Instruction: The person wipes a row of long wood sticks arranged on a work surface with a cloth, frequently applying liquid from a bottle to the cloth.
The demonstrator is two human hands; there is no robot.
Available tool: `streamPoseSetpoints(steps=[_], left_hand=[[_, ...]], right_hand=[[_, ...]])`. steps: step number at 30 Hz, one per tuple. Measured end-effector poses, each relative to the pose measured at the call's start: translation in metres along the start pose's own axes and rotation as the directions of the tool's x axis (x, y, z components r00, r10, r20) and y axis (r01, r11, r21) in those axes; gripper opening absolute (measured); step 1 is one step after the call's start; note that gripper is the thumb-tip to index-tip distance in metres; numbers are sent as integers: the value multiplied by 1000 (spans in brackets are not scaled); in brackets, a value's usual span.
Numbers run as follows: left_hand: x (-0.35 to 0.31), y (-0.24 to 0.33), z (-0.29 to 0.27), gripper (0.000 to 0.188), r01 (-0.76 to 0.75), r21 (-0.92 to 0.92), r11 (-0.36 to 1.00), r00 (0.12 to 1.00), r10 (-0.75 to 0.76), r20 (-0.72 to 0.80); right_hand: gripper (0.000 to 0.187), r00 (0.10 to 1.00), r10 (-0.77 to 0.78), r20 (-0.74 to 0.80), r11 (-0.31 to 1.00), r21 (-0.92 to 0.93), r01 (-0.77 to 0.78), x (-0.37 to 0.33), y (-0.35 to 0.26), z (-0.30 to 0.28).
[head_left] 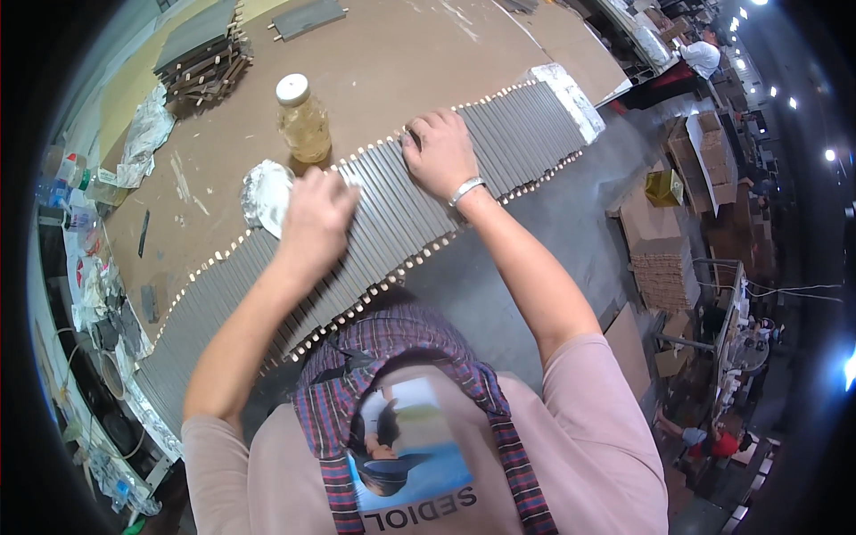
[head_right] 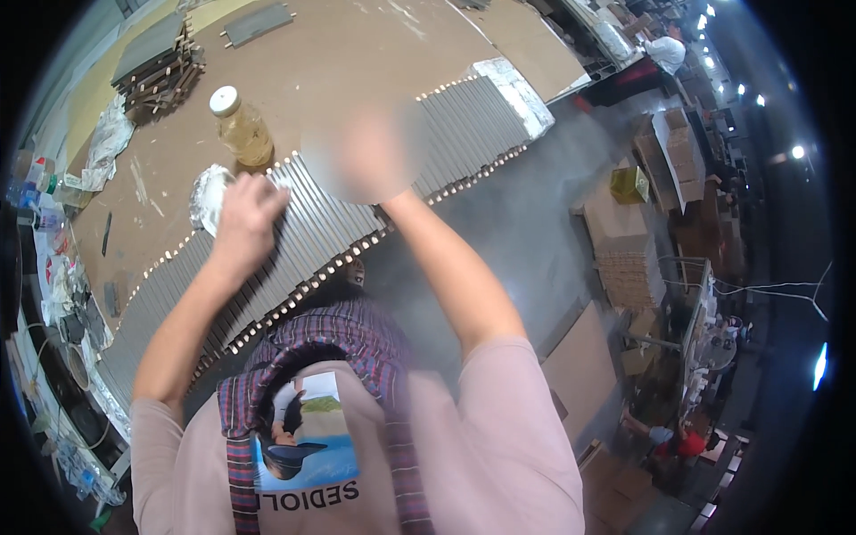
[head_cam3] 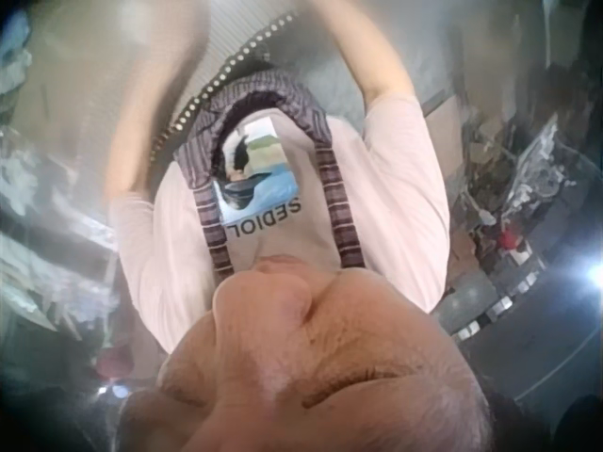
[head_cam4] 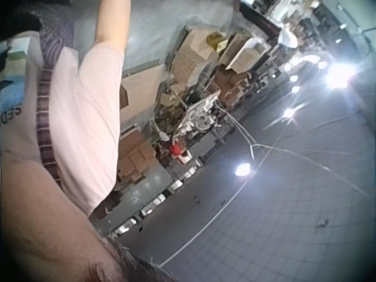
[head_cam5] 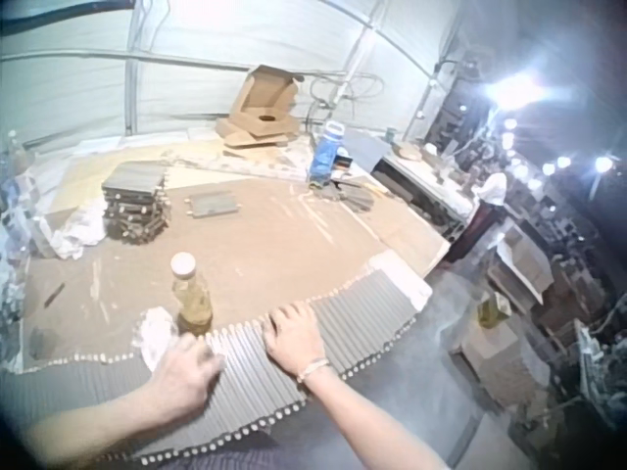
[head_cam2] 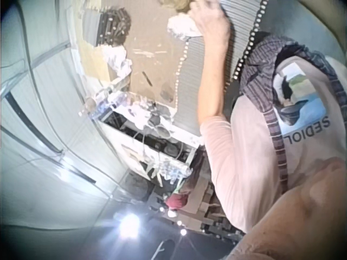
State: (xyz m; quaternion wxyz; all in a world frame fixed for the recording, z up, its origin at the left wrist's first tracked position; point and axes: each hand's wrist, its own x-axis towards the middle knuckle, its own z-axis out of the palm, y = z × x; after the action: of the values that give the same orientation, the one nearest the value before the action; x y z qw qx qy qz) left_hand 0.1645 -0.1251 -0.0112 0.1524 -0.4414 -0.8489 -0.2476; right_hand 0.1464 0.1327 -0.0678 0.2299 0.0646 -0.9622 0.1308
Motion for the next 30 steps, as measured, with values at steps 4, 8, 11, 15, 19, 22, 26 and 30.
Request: streamPoseSetpoints(steps=[4,8,11,15,19,22,26,30], left_hand=[[-7,12,3,27,-42,-31,999,999,42,9],[1,17,4,27,-20,28,999,999,19,27],[-6,22,4,21,-29,34,999,999,28,21],[6,18,1,23,-4,105,994,998,-3,59],[-8,32,4,25,-49,100,994,998,46,32],[14,5,0,26,8,138,990,1000,-12,26],[-11,46,2,28,-94,77,993,991,86,99],[23,2,-1,15,-15,151,988,1000,15,3]], right_hand=[[21,998,33,-49,995,99,-28,7,-1,-3],[21,999,43,-23,997,59,-42,3,3,3],[20,998,19,-58,990,138,-10,0,-1,-3],[19,990,-75,-120,992,88,85,-6,0,-2],[16,959,-159,-234,986,19,167,0,4,2],[16,983,-82,-163,974,195,113,-3,6,4],[15,989,-61,-133,996,64,70,2,1,-5],[15,995,-35,-91,995,94,43,1,-3,-4]])
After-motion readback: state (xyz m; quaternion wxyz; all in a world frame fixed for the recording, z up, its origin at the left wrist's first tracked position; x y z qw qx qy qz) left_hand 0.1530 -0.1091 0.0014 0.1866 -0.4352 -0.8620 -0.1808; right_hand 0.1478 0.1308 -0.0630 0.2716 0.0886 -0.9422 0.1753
